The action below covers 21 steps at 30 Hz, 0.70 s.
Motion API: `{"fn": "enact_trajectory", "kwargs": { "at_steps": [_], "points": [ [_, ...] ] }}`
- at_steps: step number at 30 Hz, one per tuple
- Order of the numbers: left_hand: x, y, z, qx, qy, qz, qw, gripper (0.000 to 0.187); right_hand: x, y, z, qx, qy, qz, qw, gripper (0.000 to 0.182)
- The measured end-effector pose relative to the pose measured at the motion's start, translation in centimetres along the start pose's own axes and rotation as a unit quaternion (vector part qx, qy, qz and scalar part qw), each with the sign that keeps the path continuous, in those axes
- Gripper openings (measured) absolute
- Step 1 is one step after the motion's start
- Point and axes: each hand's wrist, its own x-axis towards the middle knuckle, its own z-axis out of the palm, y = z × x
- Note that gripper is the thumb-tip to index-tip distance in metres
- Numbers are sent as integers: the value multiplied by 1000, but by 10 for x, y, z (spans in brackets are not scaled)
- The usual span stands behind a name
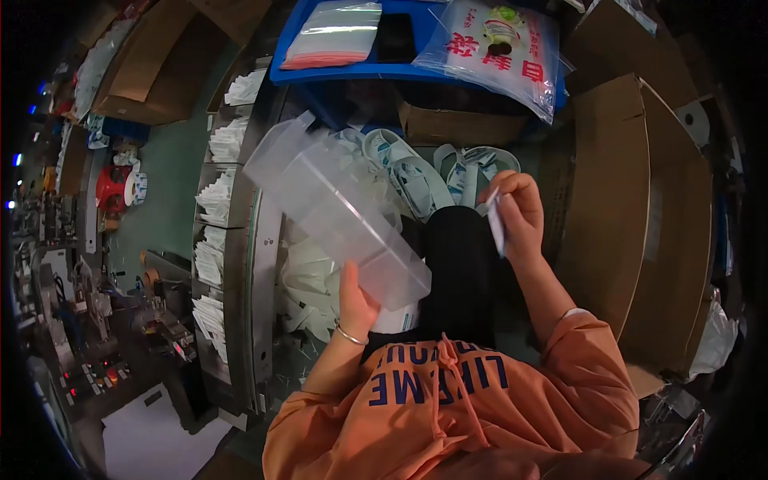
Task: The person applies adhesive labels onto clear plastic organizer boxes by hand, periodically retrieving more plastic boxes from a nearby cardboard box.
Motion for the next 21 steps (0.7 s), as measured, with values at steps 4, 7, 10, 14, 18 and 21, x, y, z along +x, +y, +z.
{"fn": "enact_trajectory", "kwargs": {
  "at_steps": [4,7,10,14,18,21],
  "points": [
    [8,-2,0,59,-21,66,996,69,-110,106,-138,538,177,180,804,11],
    [14,8,13,119,-29,86,989,76,-235,137,-167,461,426,263,733,12],
    [28,14,-1,99,-14,60,993,81,-313,122,-149,346,535,329,697,12],
    [34,22,-19,84,8,27,996,86,-349,101,-128,260,589,376,667,13],
    [45,25,3,81,15,35,996,75,-338,88,-120,211,592,409,662,14],
    [54,19,26,12,-41,5,999,84,-325,83,-120,181,574,431,672,14]
  ]
}}
